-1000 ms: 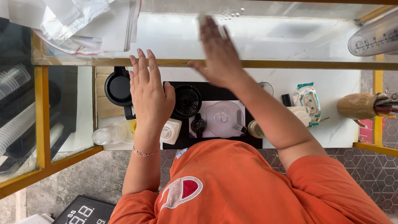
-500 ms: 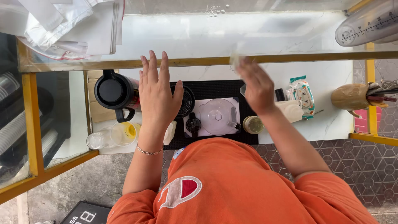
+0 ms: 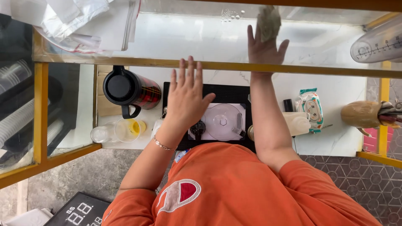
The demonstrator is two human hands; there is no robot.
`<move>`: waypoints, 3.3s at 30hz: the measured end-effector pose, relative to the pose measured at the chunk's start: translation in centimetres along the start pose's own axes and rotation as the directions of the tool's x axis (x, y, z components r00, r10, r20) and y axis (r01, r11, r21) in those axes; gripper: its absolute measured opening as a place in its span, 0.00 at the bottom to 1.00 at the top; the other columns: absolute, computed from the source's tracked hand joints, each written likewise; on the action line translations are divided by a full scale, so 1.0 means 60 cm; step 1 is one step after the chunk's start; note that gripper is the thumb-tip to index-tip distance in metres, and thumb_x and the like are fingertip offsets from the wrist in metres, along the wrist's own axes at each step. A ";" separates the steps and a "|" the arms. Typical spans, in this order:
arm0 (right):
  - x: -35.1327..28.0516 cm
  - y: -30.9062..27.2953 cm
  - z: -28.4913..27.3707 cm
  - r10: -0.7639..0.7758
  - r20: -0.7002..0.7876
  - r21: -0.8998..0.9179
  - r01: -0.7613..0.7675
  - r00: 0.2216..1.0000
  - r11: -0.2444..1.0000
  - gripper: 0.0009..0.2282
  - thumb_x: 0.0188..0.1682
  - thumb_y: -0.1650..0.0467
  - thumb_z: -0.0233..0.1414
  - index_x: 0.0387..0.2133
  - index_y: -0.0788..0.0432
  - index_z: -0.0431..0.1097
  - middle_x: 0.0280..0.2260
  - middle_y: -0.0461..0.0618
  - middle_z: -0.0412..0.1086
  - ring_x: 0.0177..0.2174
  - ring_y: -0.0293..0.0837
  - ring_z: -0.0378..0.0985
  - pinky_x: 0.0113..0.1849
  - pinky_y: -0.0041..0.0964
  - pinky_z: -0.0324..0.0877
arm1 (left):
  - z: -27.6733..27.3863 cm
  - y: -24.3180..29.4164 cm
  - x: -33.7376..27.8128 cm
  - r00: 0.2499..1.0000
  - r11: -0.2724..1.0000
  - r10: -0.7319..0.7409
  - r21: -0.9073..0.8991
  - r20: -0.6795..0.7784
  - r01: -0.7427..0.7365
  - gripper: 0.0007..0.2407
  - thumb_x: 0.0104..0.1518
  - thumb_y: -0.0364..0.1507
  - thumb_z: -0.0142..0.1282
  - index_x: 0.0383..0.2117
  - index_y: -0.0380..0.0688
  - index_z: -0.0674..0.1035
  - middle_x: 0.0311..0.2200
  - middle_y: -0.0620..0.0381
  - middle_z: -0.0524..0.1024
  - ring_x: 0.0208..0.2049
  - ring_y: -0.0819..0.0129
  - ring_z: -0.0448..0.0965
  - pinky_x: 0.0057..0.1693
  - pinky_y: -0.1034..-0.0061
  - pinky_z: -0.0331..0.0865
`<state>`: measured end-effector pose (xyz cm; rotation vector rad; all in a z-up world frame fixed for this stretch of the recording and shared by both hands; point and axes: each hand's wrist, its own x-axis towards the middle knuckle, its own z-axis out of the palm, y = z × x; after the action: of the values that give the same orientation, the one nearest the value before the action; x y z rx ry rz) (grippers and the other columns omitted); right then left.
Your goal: Cleaning and wiping down various beverage containers and equipment using wet wipes at a coffee shop counter.
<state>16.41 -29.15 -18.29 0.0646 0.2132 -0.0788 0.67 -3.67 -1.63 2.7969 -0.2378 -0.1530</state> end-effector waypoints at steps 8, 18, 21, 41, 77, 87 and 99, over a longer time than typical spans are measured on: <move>-0.034 0.156 0.044 0.349 0.057 -0.053 -0.346 0.935 0.937 0.42 0.53 0.39 0.22 0.70 0.54 0.50 0.68 0.58 0.53 0.68 0.62 0.50 0.73 0.68 0.27 | 0.014 0.022 0.022 0.990 0.985 -0.013 0.175 0.139 -0.012 0.44 0.56 0.50 0.58 0.72 0.36 0.49 0.74 0.39 0.41 0.74 0.45 0.36 0.74 0.53 0.33; -0.114 0.122 0.026 0.630 0.212 -0.208 -0.596 0.747 0.776 0.47 0.48 0.38 0.39 0.75 0.53 0.41 0.71 0.54 0.47 0.69 0.50 0.51 0.70 0.53 0.43 | 0.031 0.005 0.014 0.987 0.975 0.131 0.195 -0.096 -0.111 0.42 0.53 0.48 0.60 0.69 0.31 0.58 0.71 0.35 0.49 0.73 0.46 0.43 0.73 0.54 0.43; -0.120 0.084 -0.001 0.534 0.111 -0.194 -0.509 0.838 0.839 0.44 0.42 0.41 0.45 0.66 0.59 0.58 0.66 0.62 0.57 0.69 0.63 0.51 0.71 0.62 0.36 | 0.029 0.008 0.015 0.998 0.976 0.061 0.208 0.003 -0.061 0.45 0.50 0.49 0.63 0.71 0.37 0.55 0.73 0.41 0.48 0.74 0.47 0.42 0.73 0.53 0.38; -0.030 0.193 -0.170 0.731 0.004 -0.363 -0.680 0.682 0.637 0.19 0.53 0.78 0.39 0.57 0.68 0.66 0.55 0.71 0.68 0.52 0.70 0.75 0.55 0.63 0.70 | 0.031 0.017 0.022 0.997 0.976 0.062 0.212 -0.039 -0.053 0.42 0.52 0.49 0.62 0.70 0.35 0.59 0.71 0.37 0.52 0.73 0.43 0.48 0.73 0.46 0.35; -0.114 -0.363 0.207 -0.190 0.918 -0.281 0.234 0.348 -0.931 0.29 0.45 0.63 0.76 0.39 0.53 0.56 0.33 0.48 0.68 0.30 0.49 0.79 0.33 0.45 0.75 | 0.080 0.026 -0.002 0.967 0.941 0.255 0.235 -0.027 -0.242 0.37 0.56 0.54 0.52 0.65 0.38 0.67 0.72 0.33 0.46 0.73 0.42 0.39 0.70 0.44 0.39; -0.341 -0.118 0.123 -0.001 0.741 -0.519 0.572 0.672 -0.635 0.37 0.34 0.56 0.74 0.49 0.73 0.69 0.42 0.77 0.71 0.47 0.73 0.74 0.49 0.63 0.66 | -0.027 0.068 -0.072 0.951 0.750 0.282 -0.590 -0.124 -0.299 0.40 0.53 0.47 0.67 0.71 0.51 0.58 0.69 0.42 0.57 0.69 0.39 0.57 0.70 0.48 0.54; -0.421 0.045 0.193 0.414 0.302 -0.798 0.466 0.859 -0.383 0.49 0.24 0.45 0.68 0.60 0.56 0.65 0.44 0.57 0.73 0.38 0.53 0.73 0.45 0.50 0.67 | 0.074 0.020 -0.146 0.919 0.273 -0.148 -0.909 -0.365 -0.316 0.46 0.32 0.47 0.78 0.63 0.47 0.68 0.53 0.47 0.75 0.56 0.58 0.75 0.65 0.59 0.64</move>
<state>-5.57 -25.50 -1.44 -1.9574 -0.4217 0.0821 -8.69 -4.58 -4.75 1.4644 -0.1183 0.2351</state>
